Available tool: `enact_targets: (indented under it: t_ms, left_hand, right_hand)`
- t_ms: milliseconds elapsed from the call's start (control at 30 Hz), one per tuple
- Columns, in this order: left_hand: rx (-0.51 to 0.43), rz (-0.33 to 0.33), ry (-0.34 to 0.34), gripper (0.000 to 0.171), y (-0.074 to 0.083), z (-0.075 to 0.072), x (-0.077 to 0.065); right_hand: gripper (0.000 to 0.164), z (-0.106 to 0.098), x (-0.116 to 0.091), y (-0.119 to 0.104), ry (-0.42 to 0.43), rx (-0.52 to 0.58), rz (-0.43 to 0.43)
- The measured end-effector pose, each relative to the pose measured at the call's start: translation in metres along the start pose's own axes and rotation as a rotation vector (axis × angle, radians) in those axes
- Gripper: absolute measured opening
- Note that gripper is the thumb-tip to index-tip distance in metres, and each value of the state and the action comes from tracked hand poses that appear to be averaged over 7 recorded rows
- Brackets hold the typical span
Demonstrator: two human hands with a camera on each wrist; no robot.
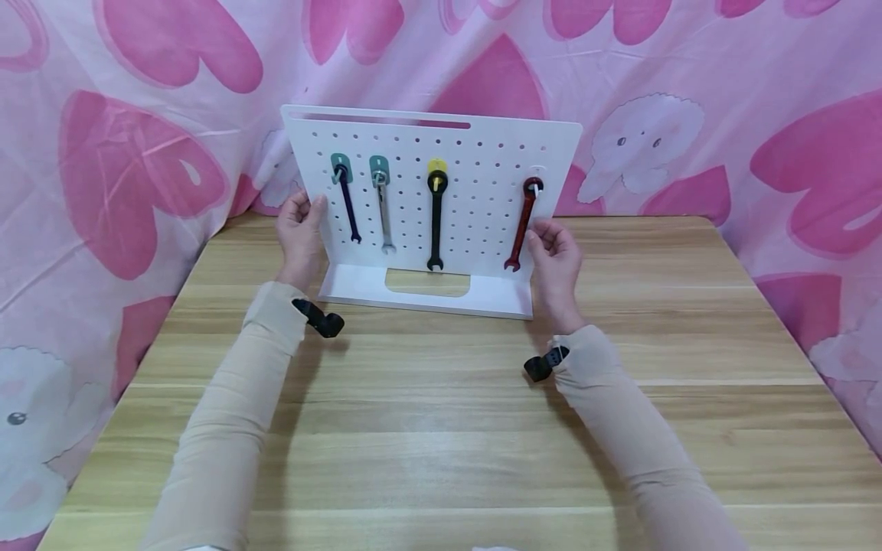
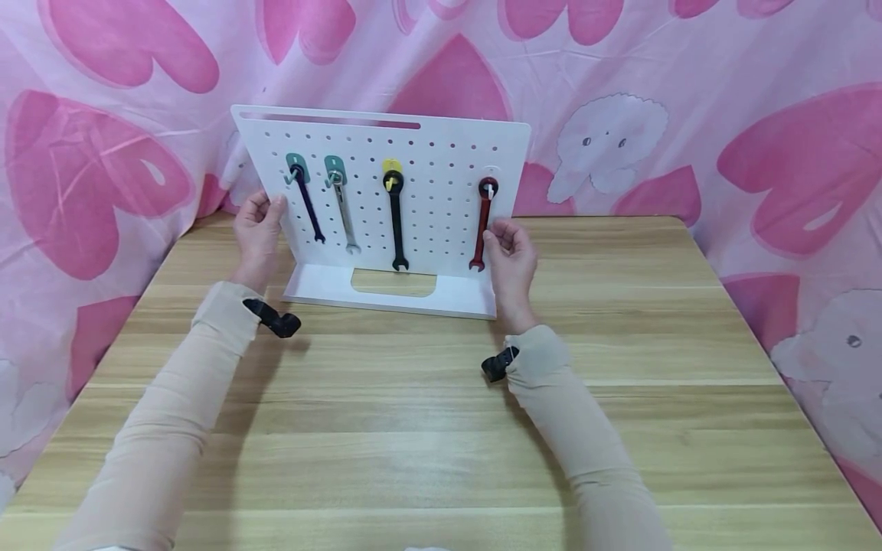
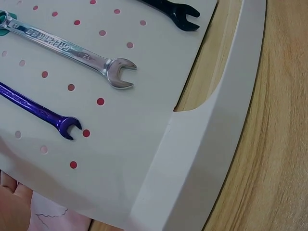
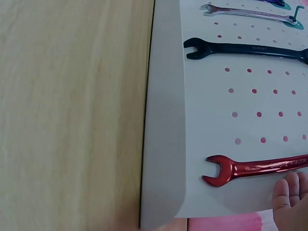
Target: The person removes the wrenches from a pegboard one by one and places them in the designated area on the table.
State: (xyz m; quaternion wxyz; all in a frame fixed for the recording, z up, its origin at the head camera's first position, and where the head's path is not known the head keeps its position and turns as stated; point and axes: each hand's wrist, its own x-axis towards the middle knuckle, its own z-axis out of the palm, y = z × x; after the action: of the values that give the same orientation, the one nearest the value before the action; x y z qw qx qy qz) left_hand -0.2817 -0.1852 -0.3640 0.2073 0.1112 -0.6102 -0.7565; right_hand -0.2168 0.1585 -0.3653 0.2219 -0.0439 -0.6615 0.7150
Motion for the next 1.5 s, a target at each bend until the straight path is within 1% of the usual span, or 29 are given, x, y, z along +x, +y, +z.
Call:
enact_targets:
  t_ms: [200,300,400,533,633,767,867,1067,1167,1267,1333,1400,1500]
  left_hand:
    - [-0.002,0.019,0.017,0.023,-0.003,0.002,-0.001]
    - [-0.002,0.035,0.020,0.023,-0.003,0.003,-0.002]
    - [0.012,0.051,0.021,0.024,-0.005,0.003,-0.001]
    - [0.019,0.029,0.018,0.026,-0.005,0.003,-0.001]
    - [0.007,0.003,0.008,0.028,-0.003,0.003,-0.001]
    - [0.001,-0.003,-0.002,0.028,-0.003,0.004,0.000]
    - [-0.001,-0.006,0.000,0.027,-0.004,0.004,0.002]
    - [0.017,-0.012,0.016,0.029,-0.005,0.004,0.003]
    - [0.017,-0.019,0.014,0.031,-0.002,0.004,0.000]
    - [0.012,-0.026,0.020,0.032,-0.002,0.003,0.000]
    - [0.005,-0.025,0.028,0.032,-0.008,0.001,0.005]
    - [-0.004,-0.025,0.034,0.034,-0.019,-0.002,0.015]
    - [-0.027,-0.025,0.027,0.035,-0.031,-0.006,0.025]
  right_hand:
    - [0.021,0.003,0.002,0.008,0.033,0.043,0.056]
    - [0.021,0.004,0.002,0.010,0.041,0.039,0.087]
    - [0.022,0.004,0.002,0.010,0.041,0.023,0.093]
    - [0.022,0.005,0.002,0.012,0.038,0.009,0.084]
    - [0.020,0.008,0.002,0.014,0.050,0.012,0.074]
    - [0.019,0.013,0.000,0.017,0.066,0.007,0.077]
    - [0.018,0.017,-0.001,0.019,0.078,0.006,0.097]
    - [0.017,0.025,-0.001,0.020,0.126,-0.025,0.124]
    - [0.017,0.029,0.000,0.020,0.152,-0.049,0.131]
    - [0.016,0.033,0.001,0.021,0.179,-0.067,0.119]
    - [0.016,0.036,0.002,0.022,0.196,-0.066,0.112]
    - [0.015,0.038,0.002,0.024,0.209,-0.068,0.099]
    - [0.015,0.040,0.003,0.027,0.223,-0.059,0.094]
